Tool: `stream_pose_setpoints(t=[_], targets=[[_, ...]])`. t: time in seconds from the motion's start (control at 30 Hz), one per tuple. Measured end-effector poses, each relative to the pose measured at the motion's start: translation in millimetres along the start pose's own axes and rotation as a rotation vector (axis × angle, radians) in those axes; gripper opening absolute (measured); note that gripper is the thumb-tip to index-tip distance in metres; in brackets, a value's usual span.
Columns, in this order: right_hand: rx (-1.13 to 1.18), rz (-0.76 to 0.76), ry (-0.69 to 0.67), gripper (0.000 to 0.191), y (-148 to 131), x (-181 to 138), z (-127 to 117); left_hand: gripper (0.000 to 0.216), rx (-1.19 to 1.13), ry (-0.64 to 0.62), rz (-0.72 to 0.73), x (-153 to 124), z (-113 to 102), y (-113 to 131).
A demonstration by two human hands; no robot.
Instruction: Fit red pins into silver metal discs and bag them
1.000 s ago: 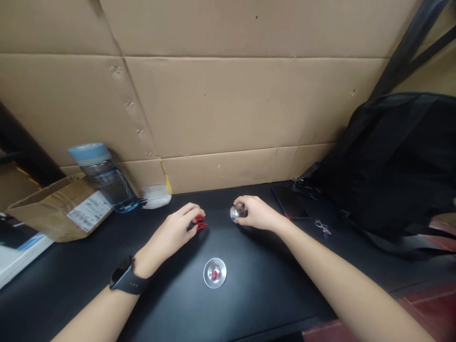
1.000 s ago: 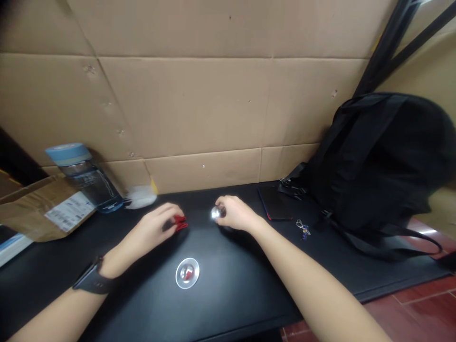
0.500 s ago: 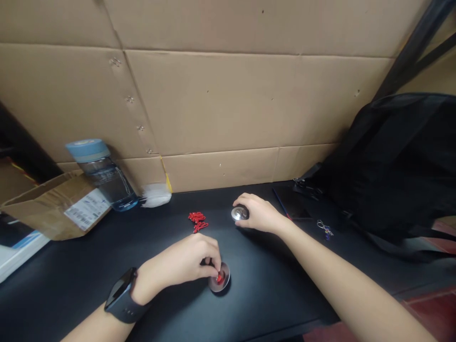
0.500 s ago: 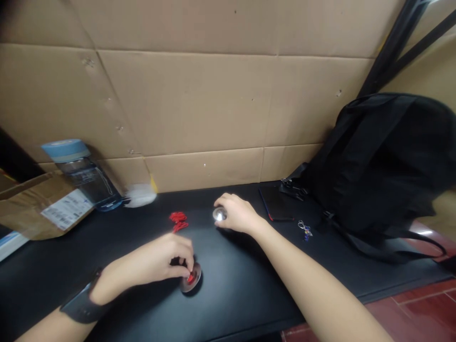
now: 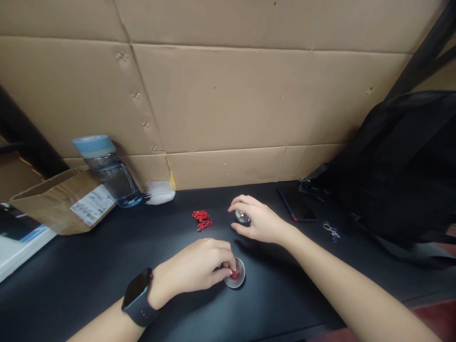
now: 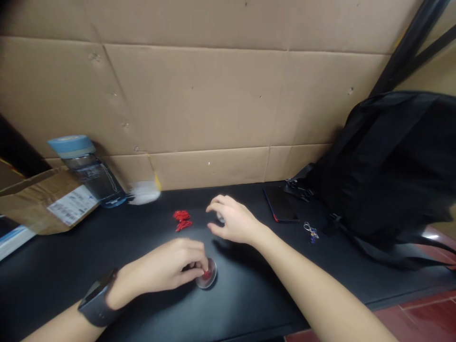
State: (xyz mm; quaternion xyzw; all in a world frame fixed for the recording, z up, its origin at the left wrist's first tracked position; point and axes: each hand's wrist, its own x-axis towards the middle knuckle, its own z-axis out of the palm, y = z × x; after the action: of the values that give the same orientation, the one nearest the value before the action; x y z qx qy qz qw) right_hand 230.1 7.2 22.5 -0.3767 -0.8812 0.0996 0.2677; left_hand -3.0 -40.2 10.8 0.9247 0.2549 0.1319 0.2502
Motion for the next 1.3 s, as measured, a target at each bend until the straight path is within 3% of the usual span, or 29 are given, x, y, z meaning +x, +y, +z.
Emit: stream_pose_setpoints(t=[0.2, 0.43, 0.57, 0.63, 0.8, 1.03, 1.13, 1.3], targets=[[0.196, -0.042, 0.025, 0.032, -1.1, 2.9, -0.4, 0.012, 0.034, 0.054, -0.023, -2.7, -0.9, -4.8], [0.531, -0.001, -0.026, 0.034, -6.4, 3.5, -3.9, 0.013, -0.073, 0.364, -0.116, 0.2, -10.9, -15.0], [0.672, -0.059, -0.060, 0.050, -15.7, 1.6, 3.6, 0.015, -0.234, 0.496, -0.194, 3.6, -11.7, -16.3], [0.667, -0.051, -0.003, 0.057, -20.1, 0.4, 11.4, 0.016, -0.275, 0.524, -0.213, 4.3, -10.4, -15.8], [0.598, -0.047, 0.096, 0.048, -23.0, -0.3, 22.7, 0.017, -0.148, 0.542, -0.204, 3.5, -10.1, -19.9], [0.287, 0.008, 0.240, 0.044, 6.3, 7.4, 11.1, 0.016, 0.480, 0.520, -0.221, -7.8, -27.0, -56.5], [0.130, 0.070, 0.181, 0.035, 25.2, 9.1, 6.0, 0.015, 0.599, 0.479, -0.244, -14.1, -32.9, -71.2], [-0.011, 0.102, -0.056, 0.026, 46.3, 8.6, 2.5, 0.010, 0.578, 0.446, -0.246, -18.8, -35.5, -81.7]])
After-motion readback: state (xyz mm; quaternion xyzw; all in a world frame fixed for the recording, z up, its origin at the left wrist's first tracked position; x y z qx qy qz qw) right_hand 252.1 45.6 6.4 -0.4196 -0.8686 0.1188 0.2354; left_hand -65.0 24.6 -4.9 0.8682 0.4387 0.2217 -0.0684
